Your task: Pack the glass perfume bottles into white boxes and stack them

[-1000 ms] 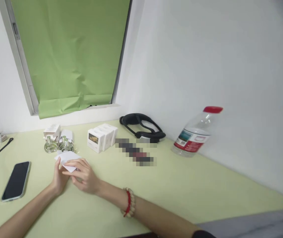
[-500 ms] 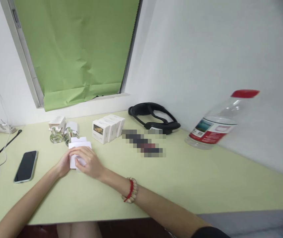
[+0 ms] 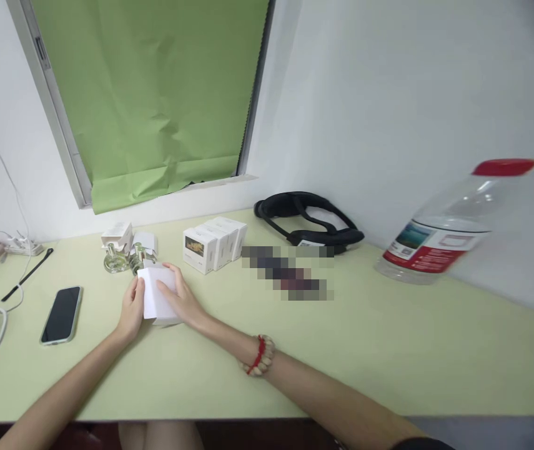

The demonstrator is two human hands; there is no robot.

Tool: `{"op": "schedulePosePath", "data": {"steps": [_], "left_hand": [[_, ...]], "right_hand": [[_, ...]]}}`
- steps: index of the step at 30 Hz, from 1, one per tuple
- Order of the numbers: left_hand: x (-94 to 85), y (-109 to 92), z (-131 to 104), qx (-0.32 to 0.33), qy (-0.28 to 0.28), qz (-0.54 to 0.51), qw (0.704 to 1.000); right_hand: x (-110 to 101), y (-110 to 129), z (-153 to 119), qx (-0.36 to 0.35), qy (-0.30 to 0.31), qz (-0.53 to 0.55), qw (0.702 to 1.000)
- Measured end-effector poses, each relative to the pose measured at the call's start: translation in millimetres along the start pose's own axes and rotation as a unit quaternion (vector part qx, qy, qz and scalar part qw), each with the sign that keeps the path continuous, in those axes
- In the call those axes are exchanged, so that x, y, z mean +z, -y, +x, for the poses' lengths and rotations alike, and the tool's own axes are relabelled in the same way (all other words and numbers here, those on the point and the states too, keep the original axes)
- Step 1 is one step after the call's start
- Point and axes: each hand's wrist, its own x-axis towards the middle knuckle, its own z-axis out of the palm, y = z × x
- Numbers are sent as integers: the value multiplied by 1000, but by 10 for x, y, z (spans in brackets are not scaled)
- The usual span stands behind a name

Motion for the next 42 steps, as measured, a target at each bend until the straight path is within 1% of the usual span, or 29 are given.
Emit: {"op": "schedulePosePath", "data": {"steps": [2,5,10,13,15,17,19,21,25,28,30,32,36,42], "left_hand": [[9,-3,-15,32,4,27,999],[8,22,-22,63,18,53,996],[-10,48,-35,111,21,101,988],[-8,31,-53,136,22,120,983],[0,27,-58,126,19,107,986],[8,38,-54,82,6,87,993],[13,55,-45,32,-4,68,997],[14,62,-36,6,6,51,999],[21,36,-22,-9,39,18,999],[40,18,-8,-56,47,-37,997],[52,14,-1,-81,54,-68,993],[60,13,-2,-77,63,-68,993],[53,16,-21,-47,88,-43,994],[34,-6,-31,-39,118,-26,992]], "right_hand": [[-11,45,-28,-6,16,9,1000],[-35,114,-62,-24,26,9,999],[-47,243,-145,-51,26,-67,996],[-26,283,-204,-69,47,-81,993],[-7,276,-234,-93,62,-65,992],[10,249,-254,-112,74,-40,990],[23,215,-262,-115,89,-6,989],[33,185,-261,-105,98,29,989],[45,150,-236,-74,74,53,993],[50,127,-211,-48,66,60,995],[54,112,-197,-45,65,75,994],[59,101,-187,-46,62,91,993],[67,101,-177,-41,55,100,993],[65,118,-179,-48,59,110,991]]}}
